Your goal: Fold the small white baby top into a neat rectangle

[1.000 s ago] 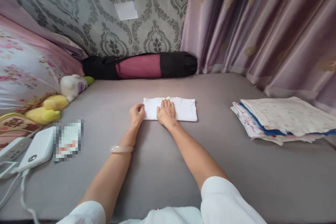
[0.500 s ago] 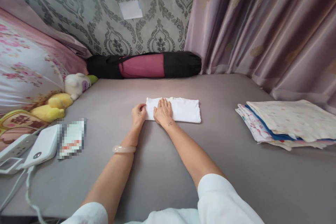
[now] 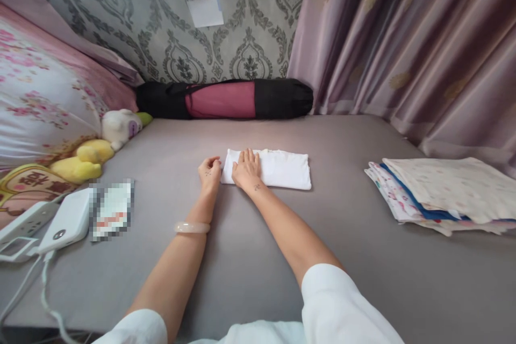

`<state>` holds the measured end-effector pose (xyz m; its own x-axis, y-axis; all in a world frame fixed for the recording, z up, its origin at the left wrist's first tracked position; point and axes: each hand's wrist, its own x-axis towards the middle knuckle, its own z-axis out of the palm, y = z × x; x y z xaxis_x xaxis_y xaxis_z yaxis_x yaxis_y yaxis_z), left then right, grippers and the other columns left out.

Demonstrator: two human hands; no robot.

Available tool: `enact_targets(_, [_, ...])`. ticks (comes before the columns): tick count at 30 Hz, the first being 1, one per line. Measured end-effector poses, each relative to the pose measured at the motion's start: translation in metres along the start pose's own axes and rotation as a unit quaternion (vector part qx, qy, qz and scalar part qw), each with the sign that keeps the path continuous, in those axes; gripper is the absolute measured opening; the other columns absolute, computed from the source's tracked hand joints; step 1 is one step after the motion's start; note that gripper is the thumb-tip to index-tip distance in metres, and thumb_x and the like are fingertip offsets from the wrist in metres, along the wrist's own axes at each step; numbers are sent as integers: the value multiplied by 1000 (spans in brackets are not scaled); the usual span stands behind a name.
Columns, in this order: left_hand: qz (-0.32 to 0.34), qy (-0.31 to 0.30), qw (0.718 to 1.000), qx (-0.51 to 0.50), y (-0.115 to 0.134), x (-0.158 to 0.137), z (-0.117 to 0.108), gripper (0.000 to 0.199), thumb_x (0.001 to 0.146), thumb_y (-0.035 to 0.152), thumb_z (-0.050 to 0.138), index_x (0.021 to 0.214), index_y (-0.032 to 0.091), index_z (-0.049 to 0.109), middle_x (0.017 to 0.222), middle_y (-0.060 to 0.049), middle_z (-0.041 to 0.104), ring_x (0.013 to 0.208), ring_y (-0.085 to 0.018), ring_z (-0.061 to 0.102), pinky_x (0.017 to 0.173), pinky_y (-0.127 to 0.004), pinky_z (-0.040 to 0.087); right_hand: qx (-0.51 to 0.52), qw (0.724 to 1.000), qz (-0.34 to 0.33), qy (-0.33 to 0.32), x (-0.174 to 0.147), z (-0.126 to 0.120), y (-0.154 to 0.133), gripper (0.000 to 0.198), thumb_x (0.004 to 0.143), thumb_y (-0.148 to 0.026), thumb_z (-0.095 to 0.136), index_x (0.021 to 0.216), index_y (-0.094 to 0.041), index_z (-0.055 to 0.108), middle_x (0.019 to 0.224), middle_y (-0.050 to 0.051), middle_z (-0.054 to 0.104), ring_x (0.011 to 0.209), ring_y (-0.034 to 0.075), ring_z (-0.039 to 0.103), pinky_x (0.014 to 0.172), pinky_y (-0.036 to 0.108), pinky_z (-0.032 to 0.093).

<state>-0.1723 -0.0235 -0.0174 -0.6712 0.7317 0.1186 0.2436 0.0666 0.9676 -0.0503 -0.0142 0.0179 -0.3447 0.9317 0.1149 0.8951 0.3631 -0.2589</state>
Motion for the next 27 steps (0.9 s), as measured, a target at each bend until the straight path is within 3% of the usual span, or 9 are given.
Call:
enact_targets(14, [-8, 17, 999, -29, 1, 1, 1, 29, 77, 21, 45, 91, 14, 70, 82, -7, 72, 82, -19, 69, 79, -31, 54, 12, 999, -2, -36, 7, 8, -8, 60, 100, -34, 28, 148, 1, 32, 156, 18, 28, 147, 27, 19, 119, 42, 9])
enact_targets(19, [1, 32, 999, -38, 2, 2, 0, 27, 77, 20, 46, 90, 14, 69, 80, -7, 71, 80, -18, 68, 81, -30, 53, 40, 999, -15, -14, 11, 7, -19, 58, 100, -32, 28, 149, -1, 30, 157, 17, 27, 146, 26, 19, 118, 41, 14])
enact_targets(27, [-15, 44, 997, -64, -1, 2, -1, 28, 77, 22, 47, 93, 14, 69, 83, -8, 71, 82, -17, 67, 79, -30, 53, 38, 998, -26, -30, 12, 16, -24, 59, 100, -31, 28, 151, -2, 27, 158, 16, 27, 147, 26, 20, 119, 40, 13])
